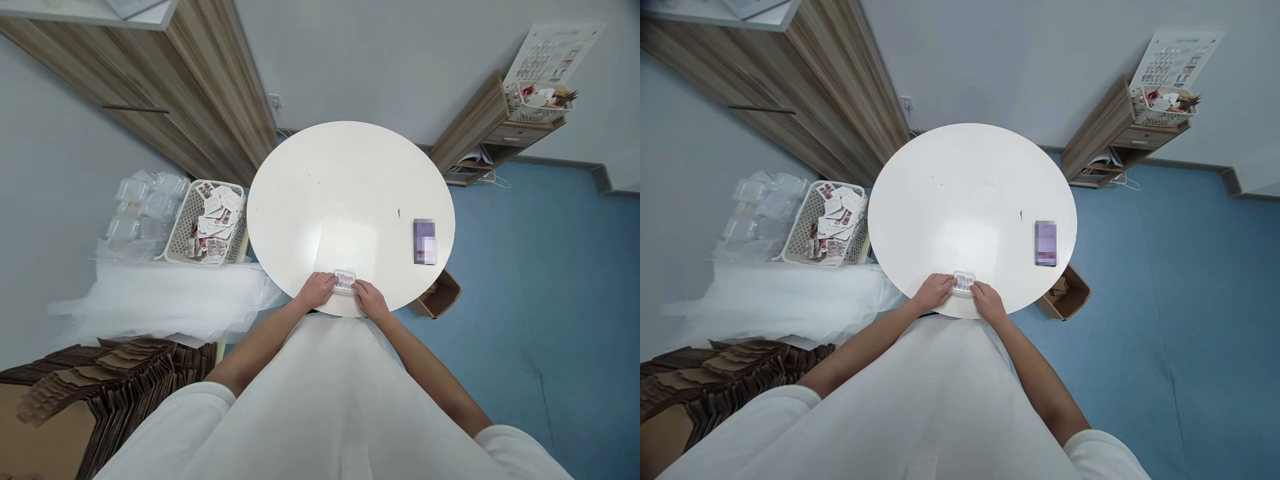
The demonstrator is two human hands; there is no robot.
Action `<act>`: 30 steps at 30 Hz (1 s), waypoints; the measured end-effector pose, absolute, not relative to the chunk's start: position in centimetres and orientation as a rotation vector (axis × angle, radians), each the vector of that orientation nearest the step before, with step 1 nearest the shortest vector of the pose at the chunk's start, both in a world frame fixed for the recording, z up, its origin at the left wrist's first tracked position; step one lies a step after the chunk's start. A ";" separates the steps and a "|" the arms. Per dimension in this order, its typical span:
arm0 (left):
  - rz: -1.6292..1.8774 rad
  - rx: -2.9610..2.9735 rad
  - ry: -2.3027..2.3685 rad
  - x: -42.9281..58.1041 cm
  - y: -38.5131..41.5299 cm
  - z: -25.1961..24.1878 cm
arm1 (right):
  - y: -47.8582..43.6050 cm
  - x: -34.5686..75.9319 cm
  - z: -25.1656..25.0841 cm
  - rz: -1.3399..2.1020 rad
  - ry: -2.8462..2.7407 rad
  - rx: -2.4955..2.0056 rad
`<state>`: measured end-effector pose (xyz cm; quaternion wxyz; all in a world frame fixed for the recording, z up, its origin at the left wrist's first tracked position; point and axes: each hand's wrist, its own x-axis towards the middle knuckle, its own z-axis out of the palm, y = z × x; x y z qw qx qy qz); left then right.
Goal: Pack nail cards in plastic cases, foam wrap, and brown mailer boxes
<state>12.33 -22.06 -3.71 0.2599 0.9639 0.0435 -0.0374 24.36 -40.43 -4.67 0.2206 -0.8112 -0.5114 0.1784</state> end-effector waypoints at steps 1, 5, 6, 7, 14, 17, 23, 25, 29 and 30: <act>-0.106 2.593 0.103 12.3 -22.0 -3.7 | -40.6 24.4 -4.6 0.496 -1.395 -2.234; -0.116 2.465 0.101 12.4 -21.7 -3.3 | -40.8 25.1 -3.7 0.609 -1.366 -2.150; -0.116 2.420 0.117 12.6 -21.6 -3.2 | -40.7 25.4 -3.3 0.650 -1.344 -2.128; -0.115 2.371 0.143 12.8 -21.4 -3.1 | -40.4 25.7 -3.0 0.688 -1.303 -2.111; -0.216 2.070 0.433 16.1 -18.5 -3.1 | -36.7 29.5 -1.9 0.984 -0.798 -2.077; -0.351 2.071 0.546 16.8 -17.0 -3.6 | -35.3 31.1 -2.7 1.090 -0.708 -2.094; -0.237 2.246 0.807 16.1 -17.5 -3.8 | -33.9 31.8 -4.2 1.162 -0.722 -2.143; -0.014 2.418 0.786 15.8 -18.8 -3.5 | -33.8 31.7 -4.4 1.157 -0.719 -2.163; -0.016 2.676 0.165 15.5 -21.9 -3.6 | -33.6 31.5 -4.3 1.124 -0.719 -2.198; -0.058 2.703 0.112 15.5 -22.4 -3.9 | -33.5 31.5 -4.3 1.109 -0.718 -2.208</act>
